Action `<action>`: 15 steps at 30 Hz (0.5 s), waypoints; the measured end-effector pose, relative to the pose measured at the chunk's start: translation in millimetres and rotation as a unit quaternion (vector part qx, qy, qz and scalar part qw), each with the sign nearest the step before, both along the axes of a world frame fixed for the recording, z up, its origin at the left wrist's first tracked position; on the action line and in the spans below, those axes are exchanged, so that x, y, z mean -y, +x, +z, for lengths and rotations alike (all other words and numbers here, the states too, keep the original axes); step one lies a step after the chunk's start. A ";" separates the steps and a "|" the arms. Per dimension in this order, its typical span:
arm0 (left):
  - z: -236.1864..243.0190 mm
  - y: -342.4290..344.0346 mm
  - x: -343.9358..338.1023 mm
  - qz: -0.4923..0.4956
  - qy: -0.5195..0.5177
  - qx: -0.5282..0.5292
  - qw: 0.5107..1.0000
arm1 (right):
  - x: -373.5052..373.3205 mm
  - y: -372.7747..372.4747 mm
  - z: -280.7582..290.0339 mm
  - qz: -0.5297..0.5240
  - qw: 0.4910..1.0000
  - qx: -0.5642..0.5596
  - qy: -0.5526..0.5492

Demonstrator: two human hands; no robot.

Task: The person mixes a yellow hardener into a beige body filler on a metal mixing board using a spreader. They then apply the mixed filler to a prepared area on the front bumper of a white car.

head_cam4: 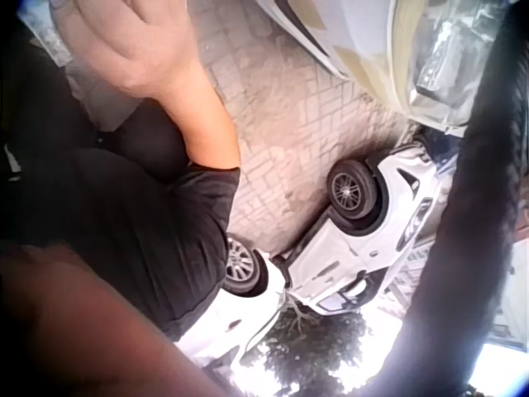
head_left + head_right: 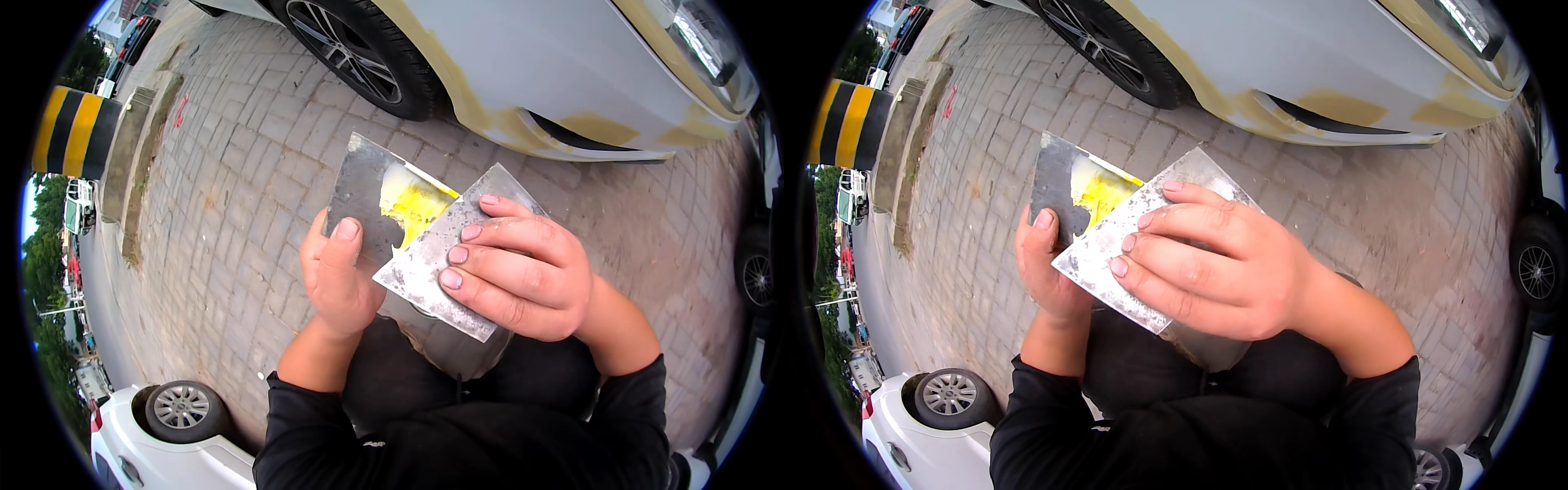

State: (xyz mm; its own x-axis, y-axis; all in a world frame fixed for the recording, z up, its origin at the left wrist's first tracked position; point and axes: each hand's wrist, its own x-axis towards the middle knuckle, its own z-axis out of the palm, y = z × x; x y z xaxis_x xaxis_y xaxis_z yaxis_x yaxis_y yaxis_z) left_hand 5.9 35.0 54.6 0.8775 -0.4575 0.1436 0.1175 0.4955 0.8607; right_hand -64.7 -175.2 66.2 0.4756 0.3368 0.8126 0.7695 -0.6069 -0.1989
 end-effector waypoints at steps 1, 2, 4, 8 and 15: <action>7.2 -0.8 0.5 -0.016 -0.021 -0.073 0.997 | -1.0 -1.0 -1.6 0.014 1.000 0.016 0.000; 10.8 -2.4 0.2 -0.029 -0.036 -0.119 0.992 | -3.4 -4.6 -2.2 0.028 0.999 0.016 0.019; 17.1 -4.1 1.6 -0.084 -0.104 -0.173 0.976 | -4.8 -14.7 0.2 0.048 0.999 0.002 0.025; 19.5 -7.6 2.1 -0.163 -0.165 -0.232 0.945 | -10.5 -16.4 -3.2 0.064 0.994 0.042 0.075; 17.6 -8.6 0.4 -0.189 -0.180 -0.242 0.935 | -5.7 -13.7 -10.0 0.050 0.994 0.018 0.097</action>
